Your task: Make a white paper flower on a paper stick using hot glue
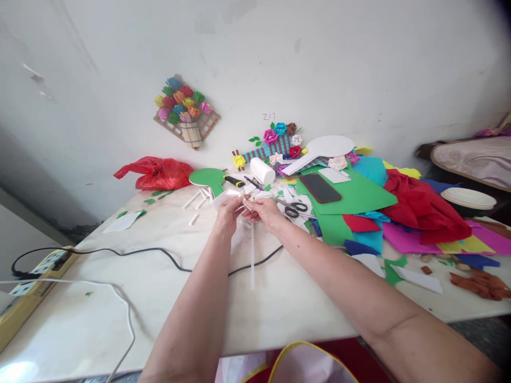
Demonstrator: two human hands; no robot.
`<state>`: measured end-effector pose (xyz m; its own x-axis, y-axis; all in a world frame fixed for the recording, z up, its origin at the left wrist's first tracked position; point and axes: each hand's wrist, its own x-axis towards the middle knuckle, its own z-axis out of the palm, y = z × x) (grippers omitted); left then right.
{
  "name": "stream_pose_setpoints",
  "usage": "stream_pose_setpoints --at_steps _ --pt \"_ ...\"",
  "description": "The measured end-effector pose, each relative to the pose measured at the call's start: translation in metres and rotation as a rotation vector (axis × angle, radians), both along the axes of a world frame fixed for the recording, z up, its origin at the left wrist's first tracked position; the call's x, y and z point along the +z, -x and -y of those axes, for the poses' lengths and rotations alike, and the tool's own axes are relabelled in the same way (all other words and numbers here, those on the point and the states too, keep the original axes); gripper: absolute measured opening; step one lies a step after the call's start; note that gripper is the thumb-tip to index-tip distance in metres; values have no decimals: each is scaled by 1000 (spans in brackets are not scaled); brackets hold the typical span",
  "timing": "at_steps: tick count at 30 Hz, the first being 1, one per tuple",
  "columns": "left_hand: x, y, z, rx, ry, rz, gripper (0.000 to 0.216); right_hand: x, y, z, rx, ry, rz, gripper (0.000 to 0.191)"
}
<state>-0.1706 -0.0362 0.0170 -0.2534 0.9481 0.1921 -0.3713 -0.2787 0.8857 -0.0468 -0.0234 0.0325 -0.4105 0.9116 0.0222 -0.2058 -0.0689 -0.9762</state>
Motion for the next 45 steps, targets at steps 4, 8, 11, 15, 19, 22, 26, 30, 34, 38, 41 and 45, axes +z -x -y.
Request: stream_pose_setpoints --at_steps 4,8,11,15,19,22,26,30,34,38,41,45 --pt "4 -1 3 32 -12 -15 14 1 2 2 -30 -36 28 24" --pt "9 -2 7 21 -1 -16 14 1 2 3 -62 -42 74 22" --pt "11 -1 8 -28 -21 0 17 1 2 3 -74 -48 84 23" --pt "8 0 5 -21 13 -12 25 -3 3 0 -79 -61 87 23" --pt "1 2 1 58 18 -87 24 -6 4 -1 -51 -86 85 22" --pt "1 3 1 93 31 -54 23 -4 2 0 2 -42 60 28" --pt "4 5 2 104 53 0 20 1 -2 0 10 40 22 38" --pt "2 7 0 88 63 8 19 5 -5 1 53 16 67 33" --pt "0 8 -1 96 62 -14 18 6 -5 2 114 -2 119 31" --pt "0 7 0 87 60 -42 17 4 -4 2 138 -46 158 27" --pt "1 6 1 84 35 -31 19 4 -3 2 121 -54 162 27" --pt "3 6 2 39 -56 -2 20 5 -4 0 25 -59 96 29"
